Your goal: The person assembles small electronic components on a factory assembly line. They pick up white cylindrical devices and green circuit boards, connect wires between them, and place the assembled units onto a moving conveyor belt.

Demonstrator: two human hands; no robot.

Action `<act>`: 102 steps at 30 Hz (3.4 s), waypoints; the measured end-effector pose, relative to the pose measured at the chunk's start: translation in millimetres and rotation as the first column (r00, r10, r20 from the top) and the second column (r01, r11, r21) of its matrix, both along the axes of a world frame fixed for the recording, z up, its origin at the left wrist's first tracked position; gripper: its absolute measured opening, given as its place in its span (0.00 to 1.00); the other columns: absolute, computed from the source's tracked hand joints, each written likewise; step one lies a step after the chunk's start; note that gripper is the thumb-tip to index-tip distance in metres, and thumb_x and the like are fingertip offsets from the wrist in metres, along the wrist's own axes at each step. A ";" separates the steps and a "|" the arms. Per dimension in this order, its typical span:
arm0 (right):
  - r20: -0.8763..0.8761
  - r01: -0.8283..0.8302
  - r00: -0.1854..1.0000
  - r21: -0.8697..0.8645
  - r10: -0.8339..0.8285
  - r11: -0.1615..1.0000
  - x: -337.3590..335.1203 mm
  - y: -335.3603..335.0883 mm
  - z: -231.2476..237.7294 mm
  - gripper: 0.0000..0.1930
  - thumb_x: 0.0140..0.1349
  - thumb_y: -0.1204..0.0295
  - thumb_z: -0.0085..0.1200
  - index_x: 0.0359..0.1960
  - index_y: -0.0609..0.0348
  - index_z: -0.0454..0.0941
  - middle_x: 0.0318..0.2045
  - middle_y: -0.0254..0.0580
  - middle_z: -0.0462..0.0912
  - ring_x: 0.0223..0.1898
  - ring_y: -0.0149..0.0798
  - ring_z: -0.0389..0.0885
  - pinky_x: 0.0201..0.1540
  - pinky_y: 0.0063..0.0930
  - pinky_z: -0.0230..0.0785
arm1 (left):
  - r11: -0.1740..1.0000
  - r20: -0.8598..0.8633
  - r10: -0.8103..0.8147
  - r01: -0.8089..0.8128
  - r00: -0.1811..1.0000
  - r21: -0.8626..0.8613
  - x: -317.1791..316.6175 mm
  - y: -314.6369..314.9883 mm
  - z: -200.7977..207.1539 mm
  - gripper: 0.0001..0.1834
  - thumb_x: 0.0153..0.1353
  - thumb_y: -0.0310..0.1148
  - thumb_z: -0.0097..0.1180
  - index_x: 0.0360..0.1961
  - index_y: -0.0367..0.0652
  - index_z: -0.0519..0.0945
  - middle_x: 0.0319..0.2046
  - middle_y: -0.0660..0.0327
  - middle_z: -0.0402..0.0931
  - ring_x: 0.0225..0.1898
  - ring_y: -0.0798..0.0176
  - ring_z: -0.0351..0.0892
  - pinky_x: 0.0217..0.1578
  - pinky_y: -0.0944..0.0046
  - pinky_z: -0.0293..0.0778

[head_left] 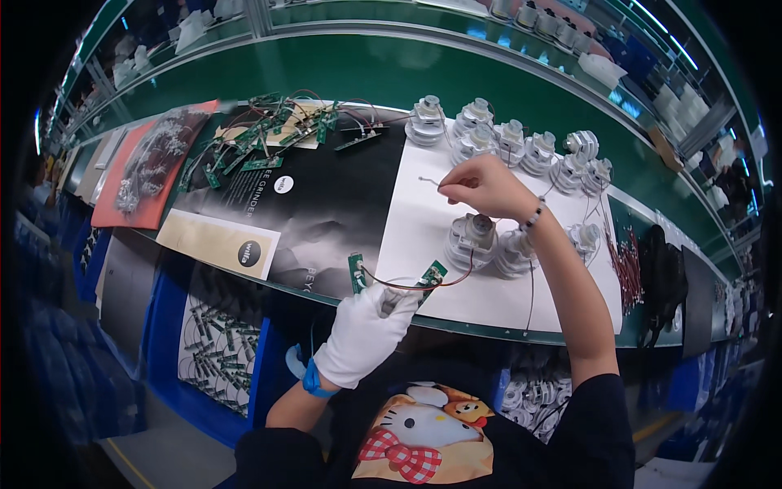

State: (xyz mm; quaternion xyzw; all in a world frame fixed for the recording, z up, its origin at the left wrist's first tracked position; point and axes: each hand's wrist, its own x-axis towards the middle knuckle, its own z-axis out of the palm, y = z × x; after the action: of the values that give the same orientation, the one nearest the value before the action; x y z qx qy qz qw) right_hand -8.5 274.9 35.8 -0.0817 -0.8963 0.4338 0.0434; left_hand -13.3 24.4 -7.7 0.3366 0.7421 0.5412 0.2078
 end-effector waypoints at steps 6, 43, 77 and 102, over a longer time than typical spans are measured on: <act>-0.191 0.028 0.980 -0.149 -0.056 0.989 11.5 -23.5 25.6 0.09 0.57 0.74 0.53 0.34 0.67 0.79 0.24 0.38 0.81 0.26 0.26 0.79 0.31 0.17 0.72 | 0.994 -0.080 0.036 -0.028 0.996 0.103 -1.8 4.5 2.8 0.07 0.57 0.29 0.56 0.32 0.36 0.79 0.17 0.65 0.75 0.17 0.79 0.67 0.18 0.75 0.64; -0.133 -0.252 0.939 0.363 0.318 0.897 39.0 -52.4 23.6 0.04 0.45 0.75 0.60 0.22 0.62 0.79 0.17 0.40 0.75 0.17 0.36 0.73 0.21 0.24 0.64 | 0.995 -0.453 0.085 -0.051 0.887 0.086 -7.0 1.8 -5.7 0.07 0.52 0.27 0.55 0.33 0.38 0.77 0.19 0.56 0.73 0.17 0.57 0.73 0.17 0.62 0.67; 0.191 -0.061 0.966 -0.481 0.172 0.875 4.9 14.9 57.7 0.31 0.46 0.62 0.65 0.52 0.62 0.69 0.37 0.38 0.79 0.33 0.24 0.77 0.30 0.18 0.71 | 0.814 0.210 0.419 -0.468 0.884 0.345 -49.6 20.3 -39.7 0.20 0.68 0.38 0.33 0.52 0.33 0.64 0.45 0.53 0.70 0.45 0.63 0.73 0.41 0.67 0.71; 0.609 -0.247 0.743 0.633 -0.276 0.734 -176.8 238.3 -23.5 0.50 0.31 0.51 0.68 0.57 0.62 0.62 0.55 0.54 0.67 0.56 0.46 0.67 0.56 0.32 0.63 | 0.910 0.028 0.342 -0.339 0.939 0.240 -50.0 13.5 -42.0 0.22 0.67 0.36 0.35 0.57 0.32 0.59 0.50 0.47 0.66 0.50 0.55 0.70 0.48 0.58 0.69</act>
State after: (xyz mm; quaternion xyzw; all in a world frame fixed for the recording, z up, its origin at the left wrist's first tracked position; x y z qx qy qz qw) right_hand -185.2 513.2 12.3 -0.2176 -0.9433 0.0161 -0.2503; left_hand -63.3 37.9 -49.7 0.2288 0.7193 0.6529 0.0625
